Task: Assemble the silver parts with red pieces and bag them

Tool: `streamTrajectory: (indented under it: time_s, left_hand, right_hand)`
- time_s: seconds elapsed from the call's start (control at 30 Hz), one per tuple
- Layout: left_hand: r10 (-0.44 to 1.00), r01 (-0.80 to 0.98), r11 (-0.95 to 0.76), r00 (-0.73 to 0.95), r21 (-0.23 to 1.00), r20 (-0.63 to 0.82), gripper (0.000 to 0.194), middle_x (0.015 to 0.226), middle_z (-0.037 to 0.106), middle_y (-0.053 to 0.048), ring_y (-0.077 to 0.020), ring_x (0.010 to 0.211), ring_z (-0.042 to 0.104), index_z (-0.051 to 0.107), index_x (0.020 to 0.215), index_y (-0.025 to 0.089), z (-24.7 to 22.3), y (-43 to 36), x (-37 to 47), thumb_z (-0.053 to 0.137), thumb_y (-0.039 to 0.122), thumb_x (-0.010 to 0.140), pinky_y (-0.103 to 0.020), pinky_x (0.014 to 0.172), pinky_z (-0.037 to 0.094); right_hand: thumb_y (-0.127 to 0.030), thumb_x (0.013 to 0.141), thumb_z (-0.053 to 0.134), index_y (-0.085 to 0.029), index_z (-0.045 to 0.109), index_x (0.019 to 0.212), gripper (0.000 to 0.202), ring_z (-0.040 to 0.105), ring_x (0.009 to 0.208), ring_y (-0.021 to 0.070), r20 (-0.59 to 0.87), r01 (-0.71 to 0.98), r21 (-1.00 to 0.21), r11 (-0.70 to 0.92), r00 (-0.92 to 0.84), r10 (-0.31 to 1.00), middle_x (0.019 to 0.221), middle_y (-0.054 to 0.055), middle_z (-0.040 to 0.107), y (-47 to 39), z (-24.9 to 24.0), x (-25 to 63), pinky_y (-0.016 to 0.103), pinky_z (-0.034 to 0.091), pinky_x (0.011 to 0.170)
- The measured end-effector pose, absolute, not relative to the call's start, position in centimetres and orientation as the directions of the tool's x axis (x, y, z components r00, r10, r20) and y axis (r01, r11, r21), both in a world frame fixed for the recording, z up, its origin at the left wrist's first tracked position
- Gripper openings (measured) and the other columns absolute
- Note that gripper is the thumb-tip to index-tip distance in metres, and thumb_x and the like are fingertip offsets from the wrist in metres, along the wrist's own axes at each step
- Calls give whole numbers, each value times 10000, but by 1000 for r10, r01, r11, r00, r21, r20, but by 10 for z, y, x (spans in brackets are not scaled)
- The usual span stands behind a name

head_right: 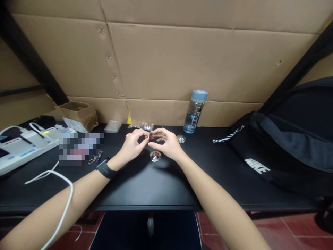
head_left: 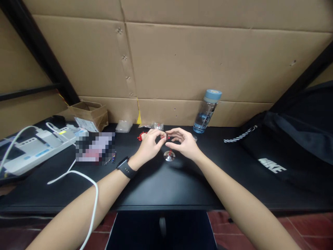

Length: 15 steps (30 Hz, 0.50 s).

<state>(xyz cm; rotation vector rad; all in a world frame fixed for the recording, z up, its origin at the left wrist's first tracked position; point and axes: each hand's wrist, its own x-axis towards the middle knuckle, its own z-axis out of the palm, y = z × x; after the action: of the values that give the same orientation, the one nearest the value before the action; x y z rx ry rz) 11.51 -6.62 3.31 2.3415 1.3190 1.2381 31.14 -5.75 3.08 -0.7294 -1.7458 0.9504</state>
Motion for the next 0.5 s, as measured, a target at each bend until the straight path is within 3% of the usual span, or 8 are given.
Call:
streamTrajectory:
  time_s: [0.1,0.2,0.4,0.5]
  left_hand:
    - [761,674,-586,266,450,591,72,1042,721,-17,-223,1045,613,655,935,225,37,-70,116,585,207,936,-353,824,341]
    - [757,687,-585,270,432,595,70,1025,718,-12,-216,1027,608,647,924,224,37,-73,119,581,219,947,-354,818,321]
    - [757,689,-589,290,422,585,99,1003,713,-8,-215,1008,606,641,893,222,37,-74,121,585,270,958,-357,832,320]
    - [758,664,-600,297,445,581,88,1040,706,-16,-225,1041,607,652,979,238,40,-72,115,616,310,943,-357,874,350]
  right_hand:
    - [-453,865,731,-204,640,948,278,678,866,182,448,209,-817,537,-355,821,975,47,706,-57,34,315,298,531,732]
    - [-444,1006,523,-190,633,817,335,600,747,151,451,343,-726,596,-416,790,817,16,659,-57,36,317,288,466,707]
    - [-362,1041,451,-195,619,813,329,605,797,165,460,377,-663,647,-477,749,831,18,649,-58,39,316,289,452,765]
    - [-329,1036,447,-200,624,808,317,602,814,172,457,446,-584,678,-510,729,851,31,635,-60,45,320,296,462,785]
